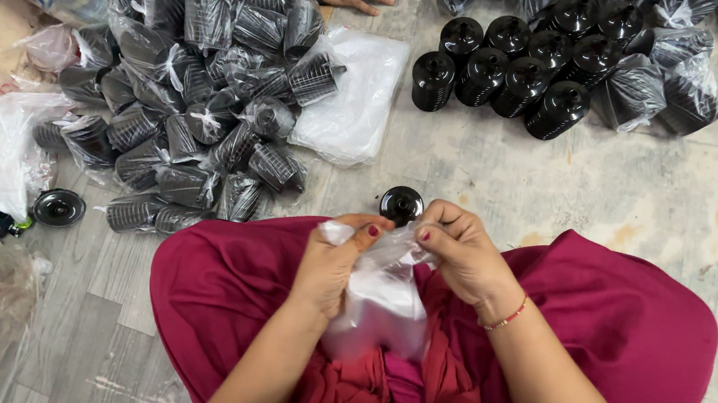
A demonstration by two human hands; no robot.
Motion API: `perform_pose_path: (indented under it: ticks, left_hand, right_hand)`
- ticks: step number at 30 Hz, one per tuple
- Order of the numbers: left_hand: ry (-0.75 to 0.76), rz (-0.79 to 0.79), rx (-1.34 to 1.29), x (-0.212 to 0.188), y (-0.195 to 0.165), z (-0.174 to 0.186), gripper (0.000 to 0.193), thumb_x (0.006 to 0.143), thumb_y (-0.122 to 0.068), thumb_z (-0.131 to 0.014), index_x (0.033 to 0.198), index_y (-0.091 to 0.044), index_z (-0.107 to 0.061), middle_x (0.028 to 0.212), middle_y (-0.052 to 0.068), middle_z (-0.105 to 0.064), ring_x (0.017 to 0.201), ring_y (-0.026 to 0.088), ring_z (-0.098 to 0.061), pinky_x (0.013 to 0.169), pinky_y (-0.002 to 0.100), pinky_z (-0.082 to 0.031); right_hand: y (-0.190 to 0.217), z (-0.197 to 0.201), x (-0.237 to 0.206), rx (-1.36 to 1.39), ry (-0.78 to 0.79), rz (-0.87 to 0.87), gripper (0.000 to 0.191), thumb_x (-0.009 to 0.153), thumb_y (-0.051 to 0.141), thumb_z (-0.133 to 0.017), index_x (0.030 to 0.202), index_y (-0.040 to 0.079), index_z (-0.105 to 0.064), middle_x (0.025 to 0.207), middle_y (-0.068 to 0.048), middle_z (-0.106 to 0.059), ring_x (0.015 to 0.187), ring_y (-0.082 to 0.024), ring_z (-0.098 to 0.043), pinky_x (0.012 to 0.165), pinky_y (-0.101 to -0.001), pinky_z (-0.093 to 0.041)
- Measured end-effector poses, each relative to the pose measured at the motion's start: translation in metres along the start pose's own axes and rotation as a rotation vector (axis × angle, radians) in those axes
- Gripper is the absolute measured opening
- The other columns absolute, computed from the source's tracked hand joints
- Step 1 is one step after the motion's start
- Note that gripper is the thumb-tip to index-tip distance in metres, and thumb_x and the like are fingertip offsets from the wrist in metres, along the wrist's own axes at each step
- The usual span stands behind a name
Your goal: The person sits on the floor and packs black plastic parts one at a time into clear plastic bags, twisting the bag closed and placing each bagged part with a pile of finished bags. They repeatedly open a new bag, insert a part, and set the completed bag aside.
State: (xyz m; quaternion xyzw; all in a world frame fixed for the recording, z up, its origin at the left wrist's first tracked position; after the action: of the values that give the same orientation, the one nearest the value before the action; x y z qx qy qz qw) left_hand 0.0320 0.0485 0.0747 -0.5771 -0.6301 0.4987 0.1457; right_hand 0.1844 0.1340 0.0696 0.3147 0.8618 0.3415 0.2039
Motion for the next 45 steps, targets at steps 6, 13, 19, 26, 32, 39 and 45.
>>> perform_pose_path:
  ticks: [6,13,19,26,32,39,45]
  left_hand:
    - [-0.138,0.005,-0.208,-0.001,-0.008,0.005,0.026,0.085,-0.001,-0.074,0.111,0.001,-0.069,0.102,0.012,-0.077,0.09,0.02,-0.073,0.079,0.034,-0.061]
    - [-0.202,-0.164,-0.18,0.002,-0.004,-0.01,0.031,0.091,-0.005,-0.077,0.119,0.008,-0.069,0.104,0.015,-0.075,0.09,0.018,-0.07,0.082,0.029,-0.057]
    - [-0.201,-0.17,-0.166,0.003,-0.003,-0.014,0.035,0.094,-0.015,-0.072,0.121,0.009,-0.069,0.108,0.013,-0.077,0.094,0.015,-0.071,0.087,0.028,-0.057]
    - [-0.176,-0.218,-0.09,0.003,-0.003,-0.007,0.035,0.094,-0.011,-0.074,0.122,0.007,-0.068,0.108,0.011,-0.076,0.096,0.013,-0.069,0.088,0.026,-0.055]
    - [-0.188,-0.194,-0.092,0.005,0.0,-0.001,0.036,0.092,-0.005,-0.075,0.124,0.007,-0.067,0.107,0.008,-0.075,0.092,0.013,-0.068,0.084,0.027,-0.055]
    - [0.051,-0.258,-0.014,-0.004,-0.015,-0.025,0.039,0.106,-0.02,-0.063,0.133,0.009,-0.064,0.127,0.014,-0.07,0.111,0.019,-0.065,0.099,0.033,-0.052]
    - [0.192,-0.799,1.006,-0.024,-0.061,-0.062,0.044,0.105,-0.023,-0.054,0.144,-0.002,-0.058,0.15,0.017,-0.058,0.147,0.033,-0.042,0.121,0.049,-0.022]
  right_hand:
    - [0.006,0.008,0.003,-0.442,-0.214,0.032,0.008,0.09,0.002,-0.071,0.098,0.002,-0.072,0.087,0.0,-0.074,0.079,-0.006,-0.064,0.072,-0.0218,-0.051]
    - [0.008,0.012,-0.001,-0.358,-0.307,0.267,0.016,0.107,0.011,-0.067,0.106,-0.004,-0.072,0.093,-0.001,-0.07,0.084,-0.007,-0.058,0.078,-0.0231,-0.05]
    - [-0.004,0.018,-0.001,-0.051,-0.284,0.091,0.013,0.097,0.008,-0.066,0.106,-0.001,-0.072,0.1,-0.005,-0.076,0.09,-0.011,-0.069,0.084,-0.0275,-0.056]
    - [-0.009,0.021,0.0,0.056,-0.302,0.098,0.009,0.099,0.007,-0.067,0.105,0.002,-0.072,0.1,-0.005,-0.074,0.09,-0.012,-0.068,0.084,-0.0285,-0.056]
    - [-0.008,0.017,0.002,0.082,-0.234,0.059,0.011,0.104,0.007,-0.069,0.111,0.001,-0.066,0.106,-0.007,-0.073,0.093,-0.014,-0.067,0.083,-0.0323,-0.055]
    - [-0.018,-0.017,0.0,-0.178,-0.101,-0.096,0.044,0.092,0.013,-0.073,0.132,-0.002,-0.06,0.12,-0.007,-0.07,0.107,-0.013,-0.066,0.093,-0.031,-0.055]
    - [-0.023,-0.019,-0.004,-0.324,0.098,-0.159,0.039,0.087,0.006,-0.076,0.125,0.0,-0.066,0.11,-0.007,-0.071,0.097,-0.012,-0.066,0.085,-0.0294,-0.056]
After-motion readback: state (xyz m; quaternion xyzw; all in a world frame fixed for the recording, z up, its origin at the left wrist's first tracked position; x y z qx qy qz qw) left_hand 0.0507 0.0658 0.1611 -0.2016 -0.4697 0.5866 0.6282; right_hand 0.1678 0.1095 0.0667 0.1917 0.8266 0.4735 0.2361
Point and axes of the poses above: each hand's wrist, its own x-axis towards the middle knuckle, its own z-axis out of the back of the hand, y = z × x, the point moved 7 cm from there along x, towards the middle knuckle
